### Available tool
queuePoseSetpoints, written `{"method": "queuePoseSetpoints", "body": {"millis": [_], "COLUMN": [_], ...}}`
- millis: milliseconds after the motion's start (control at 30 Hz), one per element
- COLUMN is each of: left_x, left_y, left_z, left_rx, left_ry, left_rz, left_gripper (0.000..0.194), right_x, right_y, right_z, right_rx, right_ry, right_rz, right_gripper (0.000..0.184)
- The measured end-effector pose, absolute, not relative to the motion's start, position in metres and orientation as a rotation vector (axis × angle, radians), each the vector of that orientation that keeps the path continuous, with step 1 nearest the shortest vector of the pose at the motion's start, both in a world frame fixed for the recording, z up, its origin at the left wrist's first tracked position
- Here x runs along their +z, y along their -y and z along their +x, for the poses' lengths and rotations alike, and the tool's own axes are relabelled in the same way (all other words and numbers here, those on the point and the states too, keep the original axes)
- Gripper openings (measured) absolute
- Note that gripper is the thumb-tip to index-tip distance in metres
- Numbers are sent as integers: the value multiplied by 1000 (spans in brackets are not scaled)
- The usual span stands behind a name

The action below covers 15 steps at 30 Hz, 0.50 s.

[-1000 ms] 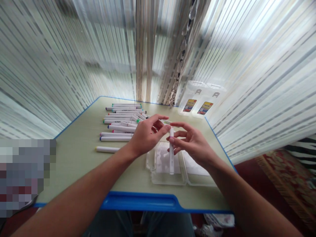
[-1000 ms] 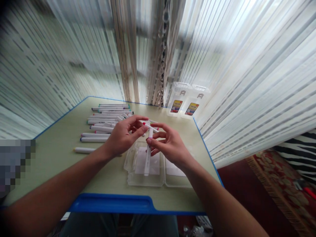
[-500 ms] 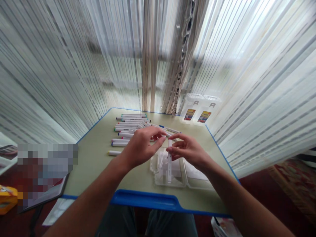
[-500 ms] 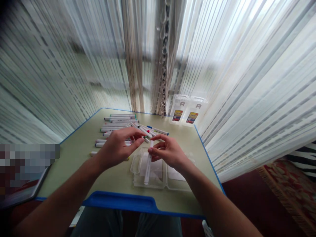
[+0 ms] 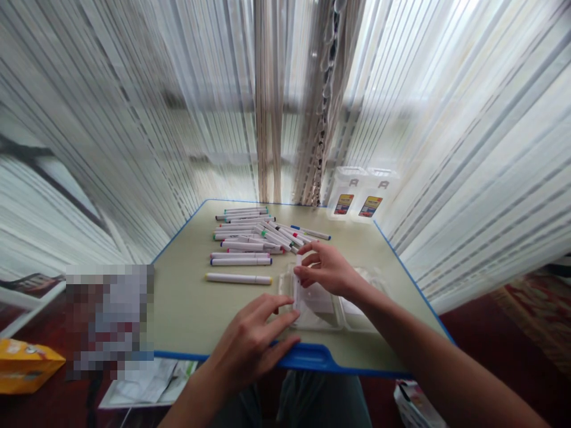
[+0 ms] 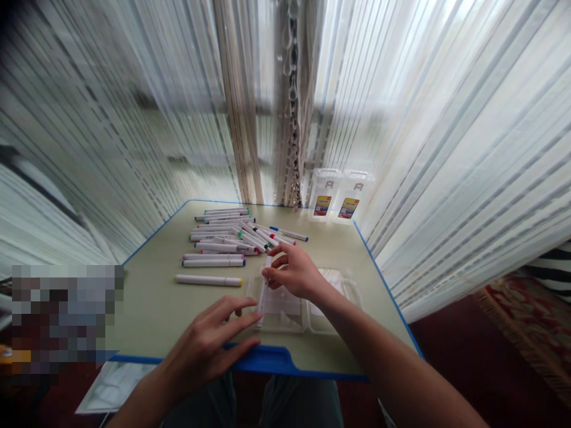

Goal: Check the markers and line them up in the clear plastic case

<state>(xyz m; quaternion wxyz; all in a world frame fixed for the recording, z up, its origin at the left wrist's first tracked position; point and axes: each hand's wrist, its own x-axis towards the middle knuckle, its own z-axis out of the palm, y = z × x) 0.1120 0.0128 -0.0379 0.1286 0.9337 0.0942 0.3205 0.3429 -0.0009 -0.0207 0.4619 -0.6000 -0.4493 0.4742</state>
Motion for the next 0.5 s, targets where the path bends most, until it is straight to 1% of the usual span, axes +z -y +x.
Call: {"method": "queuePoseSetpoints", "body": {"millis": [67, 167, 233, 367, 500], "left_x": [-39, -40, -41, -42, -41], "left_y": [-13, -14, -14, -14, -13], "left_z": [114, 117, 119, 121, 121], "left_rx": [938, 963, 975, 960, 937], "left_ry": [-267, -235, -210, -171, -153], "left_rz": [2771, 2823, 2844, 2868, 2882], "left_gripper": [24, 22, 21, 21, 21], "right_x": [-22, -21, -19, -17, -18], "right_y": [0, 0, 0, 1, 1], "right_z": [344, 346, 346, 346, 346], "right_rx": [1086, 849, 749, 651, 622], "right_ry": [1207, 1407, 1497, 1583, 1594], "right_rz": [-1550, -1685, -1746, -1830, -1858], "right_gripper": [39, 35, 32, 31, 30]}}
